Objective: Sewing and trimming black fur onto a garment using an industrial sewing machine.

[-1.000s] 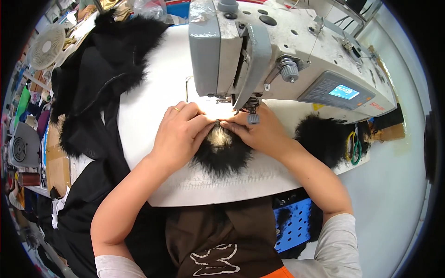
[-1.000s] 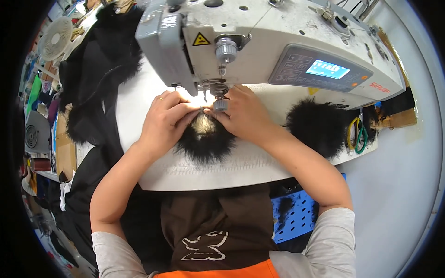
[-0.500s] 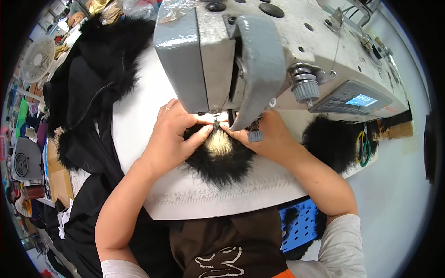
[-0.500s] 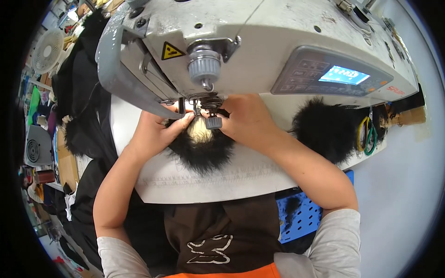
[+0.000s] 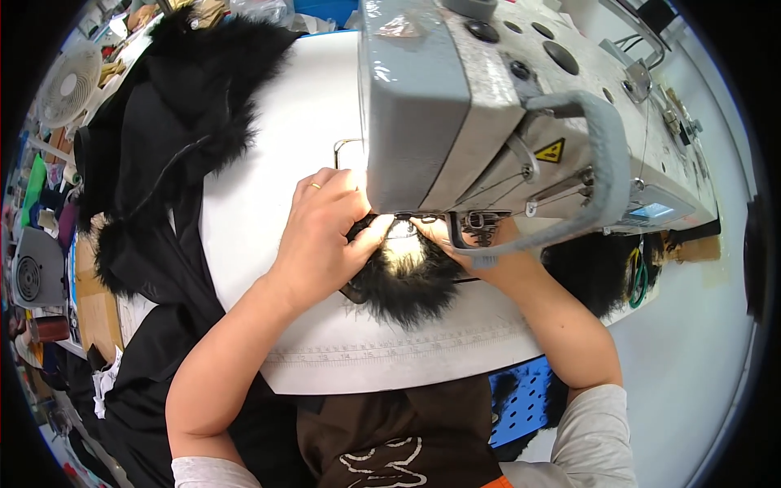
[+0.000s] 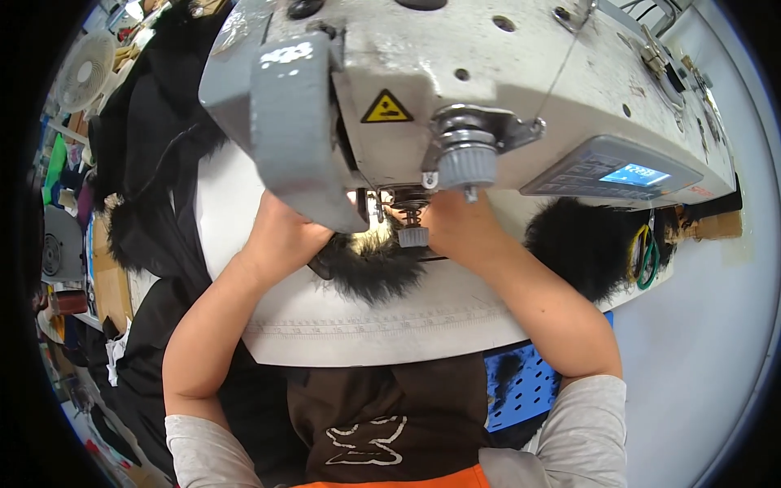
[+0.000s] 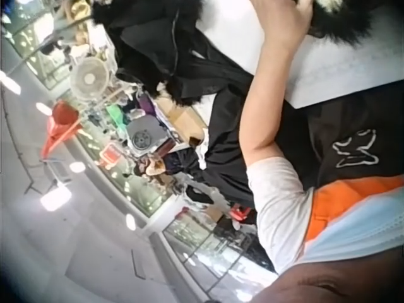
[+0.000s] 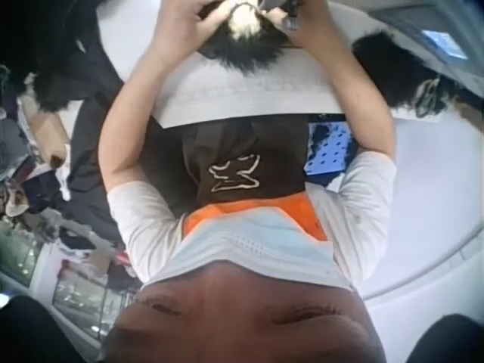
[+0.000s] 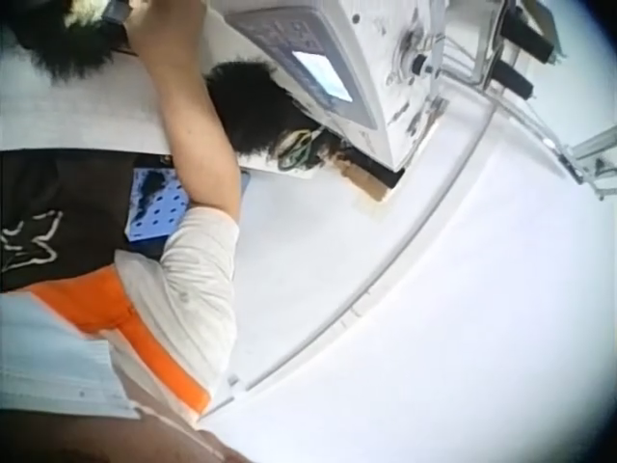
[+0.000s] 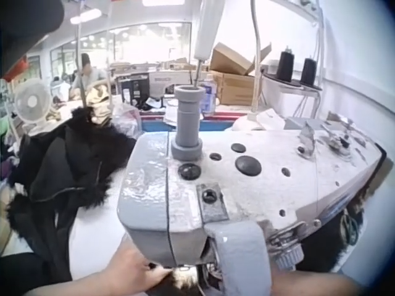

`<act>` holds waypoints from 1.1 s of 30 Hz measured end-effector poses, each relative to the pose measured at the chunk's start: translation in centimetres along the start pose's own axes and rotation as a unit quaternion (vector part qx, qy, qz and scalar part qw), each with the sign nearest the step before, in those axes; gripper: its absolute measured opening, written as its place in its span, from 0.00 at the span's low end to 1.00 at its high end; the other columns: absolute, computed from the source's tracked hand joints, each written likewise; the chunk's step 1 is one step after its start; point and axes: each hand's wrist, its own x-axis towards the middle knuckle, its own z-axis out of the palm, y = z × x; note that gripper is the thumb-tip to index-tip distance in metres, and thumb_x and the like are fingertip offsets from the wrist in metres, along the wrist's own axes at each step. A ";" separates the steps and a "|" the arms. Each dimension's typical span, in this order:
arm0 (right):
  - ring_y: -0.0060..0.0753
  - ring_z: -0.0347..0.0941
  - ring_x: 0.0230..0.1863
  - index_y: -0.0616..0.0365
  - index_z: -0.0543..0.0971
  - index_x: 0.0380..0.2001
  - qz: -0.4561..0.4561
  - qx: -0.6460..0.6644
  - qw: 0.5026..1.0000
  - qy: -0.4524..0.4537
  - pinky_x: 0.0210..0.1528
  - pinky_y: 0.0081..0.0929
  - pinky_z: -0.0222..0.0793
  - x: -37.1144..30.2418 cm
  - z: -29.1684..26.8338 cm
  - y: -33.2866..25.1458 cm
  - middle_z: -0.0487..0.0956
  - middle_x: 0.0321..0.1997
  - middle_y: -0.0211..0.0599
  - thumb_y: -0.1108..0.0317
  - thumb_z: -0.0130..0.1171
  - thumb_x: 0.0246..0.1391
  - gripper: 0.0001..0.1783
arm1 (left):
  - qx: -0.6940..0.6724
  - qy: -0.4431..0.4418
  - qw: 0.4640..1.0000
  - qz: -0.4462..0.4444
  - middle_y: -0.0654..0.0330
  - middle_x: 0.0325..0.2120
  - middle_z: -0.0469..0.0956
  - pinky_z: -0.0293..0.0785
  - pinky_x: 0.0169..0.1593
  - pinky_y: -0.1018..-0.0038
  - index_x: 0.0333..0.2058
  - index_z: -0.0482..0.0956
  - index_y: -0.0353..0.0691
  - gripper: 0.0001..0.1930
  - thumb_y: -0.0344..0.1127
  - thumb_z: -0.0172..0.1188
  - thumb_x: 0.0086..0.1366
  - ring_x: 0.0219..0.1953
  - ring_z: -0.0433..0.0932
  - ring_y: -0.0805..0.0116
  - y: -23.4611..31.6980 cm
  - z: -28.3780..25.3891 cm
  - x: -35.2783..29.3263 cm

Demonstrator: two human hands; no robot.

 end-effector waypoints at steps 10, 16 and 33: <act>0.38 0.85 0.47 0.43 0.90 0.50 -0.024 0.084 0.995 0.057 0.49 0.38 0.77 1.0 -1.6 -1.6 0.88 0.45 0.35 0.72 0.70 0.52 0.20 | 0.038 0.041 0.998 0.036 0.59 0.38 0.79 0.68 0.62 0.55 0.36 0.87 0.43 0.06 0.35 0.71 0.61 0.49 0.76 0.54 0.3 -0.4 0.1; 0.26 0.84 0.49 0.59 0.88 0.51 0.070 0.206 0.971 0.099 0.58 0.28 0.76 2.9 -2.9 -4.9 0.89 0.48 0.33 0.66 0.75 0.60 0.17 | 0.086 0.064 0.993 0.045 0.58 0.38 0.79 0.69 0.58 0.54 0.31 0.87 0.45 0.05 0.33 0.69 0.54 0.50 0.77 0.51 -0.3 0.2 0.2; 0.32 0.82 0.52 0.59 0.86 0.55 0.052 0.160 0.981 0.101 0.62 0.30 0.74 2.4 -3.7 -5.5 0.87 0.51 0.38 0.73 0.69 0.64 0.16 | 0.087 0.098 0.989 0.068 0.58 0.39 0.77 0.68 0.62 0.56 0.33 0.85 0.42 0.09 0.41 0.70 0.62 0.51 0.76 0.54 -0.3 1.0 -0.4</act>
